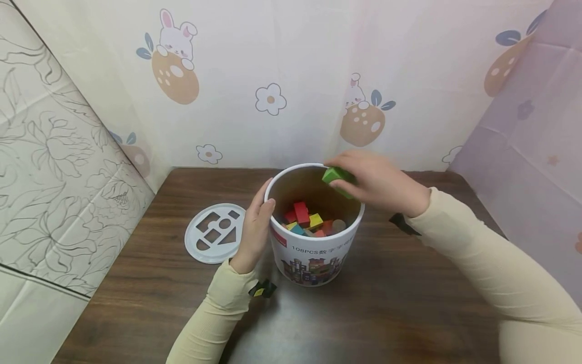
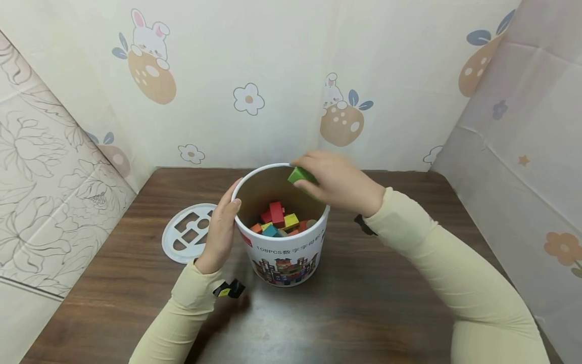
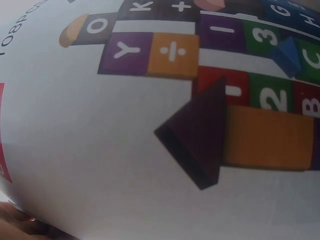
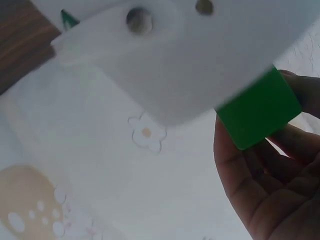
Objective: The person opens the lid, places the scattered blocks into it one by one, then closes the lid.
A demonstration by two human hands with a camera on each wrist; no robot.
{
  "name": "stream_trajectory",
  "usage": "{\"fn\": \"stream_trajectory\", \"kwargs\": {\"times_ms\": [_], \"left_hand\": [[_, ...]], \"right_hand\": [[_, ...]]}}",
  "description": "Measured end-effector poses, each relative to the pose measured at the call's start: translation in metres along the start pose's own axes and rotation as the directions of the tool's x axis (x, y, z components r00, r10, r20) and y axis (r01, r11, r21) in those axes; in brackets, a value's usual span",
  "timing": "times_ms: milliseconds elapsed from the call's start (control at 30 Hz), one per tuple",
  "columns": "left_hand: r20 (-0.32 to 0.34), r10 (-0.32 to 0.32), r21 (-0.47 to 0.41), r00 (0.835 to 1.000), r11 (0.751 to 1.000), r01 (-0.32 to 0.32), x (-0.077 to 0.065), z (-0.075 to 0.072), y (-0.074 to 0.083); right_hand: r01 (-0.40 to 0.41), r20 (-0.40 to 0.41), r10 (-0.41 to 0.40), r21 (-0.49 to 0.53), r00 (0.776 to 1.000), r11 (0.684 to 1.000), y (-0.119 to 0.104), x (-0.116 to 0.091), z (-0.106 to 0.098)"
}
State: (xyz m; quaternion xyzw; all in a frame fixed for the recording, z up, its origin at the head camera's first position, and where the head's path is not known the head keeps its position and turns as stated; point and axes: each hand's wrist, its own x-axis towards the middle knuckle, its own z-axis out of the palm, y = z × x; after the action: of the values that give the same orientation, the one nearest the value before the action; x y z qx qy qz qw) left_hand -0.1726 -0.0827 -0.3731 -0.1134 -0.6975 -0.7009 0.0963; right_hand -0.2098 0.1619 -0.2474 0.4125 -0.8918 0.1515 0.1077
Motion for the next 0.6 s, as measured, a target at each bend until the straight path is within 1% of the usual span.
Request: {"fn": "stream_trajectory", "kwargs": {"times_ms": [167,300,467,600], "left_hand": [[0.000,-0.005,-0.003,1.000,1.000,0.005,-0.001,0.001,0.002],[0.007,-0.011,-0.002,1.000,1.000,0.011,-0.001,0.000,0.002],[0.010,-0.008,0.002,1.000,1.000,0.008,0.000,0.000,0.002],[0.010,-0.005,0.003,1.000,1.000,0.005,-0.001,0.001,0.003]], "right_hand": [[-0.006,0.085,0.004,0.020,0.996,1.000,-0.007,0.012,0.009],[0.013,0.134,-0.017,0.030,0.991,0.999,-0.012,0.020,0.016],[0.038,0.186,-0.044,0.035,0.982,0.999,-0.016,0.026,0.025],[0.052,0.210,-0.059,0.038,0.976,0.998,-0.019,0.030,0.029]]}}
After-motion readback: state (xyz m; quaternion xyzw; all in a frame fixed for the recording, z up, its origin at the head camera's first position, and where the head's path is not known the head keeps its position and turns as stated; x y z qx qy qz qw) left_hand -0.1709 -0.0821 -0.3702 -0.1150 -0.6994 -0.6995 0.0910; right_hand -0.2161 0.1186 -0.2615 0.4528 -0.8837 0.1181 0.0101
